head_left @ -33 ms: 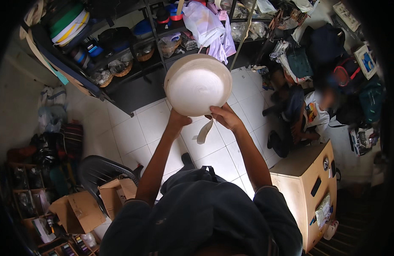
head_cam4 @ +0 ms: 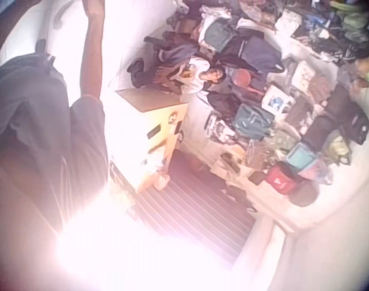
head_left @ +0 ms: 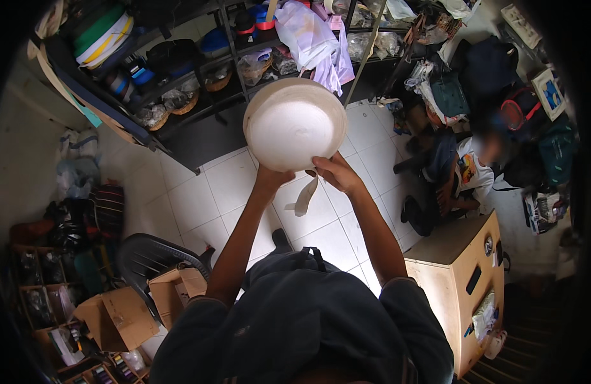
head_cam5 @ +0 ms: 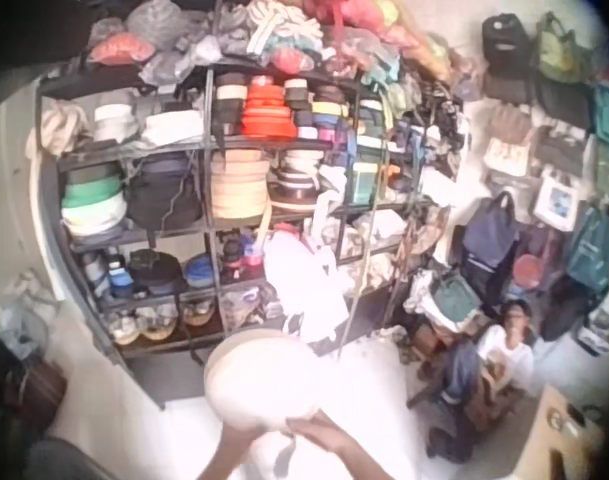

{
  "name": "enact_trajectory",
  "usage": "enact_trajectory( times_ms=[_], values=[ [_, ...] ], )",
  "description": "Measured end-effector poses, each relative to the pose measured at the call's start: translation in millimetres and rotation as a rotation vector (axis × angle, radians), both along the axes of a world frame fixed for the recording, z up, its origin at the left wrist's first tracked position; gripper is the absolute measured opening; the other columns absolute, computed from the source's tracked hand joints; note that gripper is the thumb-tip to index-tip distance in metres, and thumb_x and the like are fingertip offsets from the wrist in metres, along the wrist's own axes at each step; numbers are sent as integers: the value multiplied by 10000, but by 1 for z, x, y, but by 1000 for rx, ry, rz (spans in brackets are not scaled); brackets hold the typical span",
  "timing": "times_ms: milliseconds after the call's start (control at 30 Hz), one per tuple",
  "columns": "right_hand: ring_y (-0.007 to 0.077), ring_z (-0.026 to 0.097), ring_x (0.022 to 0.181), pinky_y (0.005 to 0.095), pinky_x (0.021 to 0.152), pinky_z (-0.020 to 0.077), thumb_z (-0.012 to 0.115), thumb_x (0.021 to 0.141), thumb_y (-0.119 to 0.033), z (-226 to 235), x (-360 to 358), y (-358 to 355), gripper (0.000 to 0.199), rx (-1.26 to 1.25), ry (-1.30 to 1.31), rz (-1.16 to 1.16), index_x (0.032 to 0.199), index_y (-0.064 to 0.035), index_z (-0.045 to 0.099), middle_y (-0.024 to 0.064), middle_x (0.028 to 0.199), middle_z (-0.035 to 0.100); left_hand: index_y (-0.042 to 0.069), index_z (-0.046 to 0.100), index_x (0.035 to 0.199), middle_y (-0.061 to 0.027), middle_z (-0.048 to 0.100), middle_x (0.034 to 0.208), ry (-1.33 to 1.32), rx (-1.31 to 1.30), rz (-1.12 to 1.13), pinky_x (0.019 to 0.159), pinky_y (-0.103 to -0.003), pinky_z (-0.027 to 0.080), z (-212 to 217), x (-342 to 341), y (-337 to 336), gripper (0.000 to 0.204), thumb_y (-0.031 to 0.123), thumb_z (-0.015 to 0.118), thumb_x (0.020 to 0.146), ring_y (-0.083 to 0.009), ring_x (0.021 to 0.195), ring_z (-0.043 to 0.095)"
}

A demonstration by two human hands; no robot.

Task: The person selects various rolls of textile straps and ribbons from a shelf and places them into cardboard boxes on the floor.

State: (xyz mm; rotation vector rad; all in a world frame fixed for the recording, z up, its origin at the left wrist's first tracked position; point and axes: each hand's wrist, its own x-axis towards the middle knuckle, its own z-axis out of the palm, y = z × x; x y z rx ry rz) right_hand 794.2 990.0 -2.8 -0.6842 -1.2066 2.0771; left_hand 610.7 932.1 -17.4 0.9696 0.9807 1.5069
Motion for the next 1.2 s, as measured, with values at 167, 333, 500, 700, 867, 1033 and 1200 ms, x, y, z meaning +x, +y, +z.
enact_trajectory(
  times_ms=[167, 333, 500, 700, 867, 1033, 1200],
  values=[
    [254, 421, 1252, 390, 1004, 398, 728, 756, -92, 20, -31, 30, 856, 261, -263, 35, 1442, -50, 217, 148, 1356, 420, -45, 398, 1302, -160, 541, 1213, -21, 113, 81, 941, -323, 450, 45, -33, 30, 659, 93, 738, 754, -210, 1112, 543],
    [293, 342, 1346, 405, 1102, 317, 692, 710, 101, 43, -44, 49, 924, 482, -331, 60, 1454, -50, 166, 186, 1335, 449, -35, 440, 1273, -174, 567, 1187, 256, 32, 4, 904, -340, 481, 56, -94, 52, 637, 111, 758, 740, -218, 1084, 568],
    [254, 475, 1249, 369, 1080, 352, 680, 716, 102, 53, -36, 83, 818, 605, -414, 68, 1418, -58, 291, 161, 1250, 544, -13, 435, 1299, -173, 567, 1197, 497, -26, -131, 933, -362, 472, 87, -126, 62, 739, 154, 811, 685, -244, 1090, 571],
    [205, 551, 1132, 307, 1019, 382, 685, 720, 67, 65, -10, 122, 763, 711, -489, 210, 1398, -68, 363, 131, 1211, 583, 3, 420, 1331, -166, 571, 1198, 834, -54, -252, 974, -377, 443, 117, -136, 70, 806, 225, 821, 669, -258, 1112, 563],
    [184, 530, 1134, 301, 1010, 379, 721, 707, 25, 70, -7, 129, 738, 581, -287, 368, 1372, -47, 408, 126, 1234, 567, 17, 442, 1316, -167, 586, 1185, 979, 2, -374, 942, -374, 455, 131, -128, 82, 762, 226, 804, 679, -266, 1084, 580],
    [182, 515, 1142, 322, 977, 418, 704, 800, -132, 42, 0, 140, 673, 469, -281, 346, 1385, -53, 382, 100, 1256, 550, 40, 469, 1275, -140, 632, 1091, 1270, -53, -513, 882, -364, 473, 177, -99, 106, 686, 200, 789, 691, -261, 992, 615],
    [175, 531, 1107, 354, 902, 469, 625, 885, -325, 35, 22, 139, 598, 252, -262, 112, 1375, -75, 391, 65, 1237, 545, 48, 404, 1315, -116, 635, 1064, 573, 167, -183, 847, -359, 486, 149, -82, 134, 726, 194, 780, 711, -234, 952, 616]
  ],
)
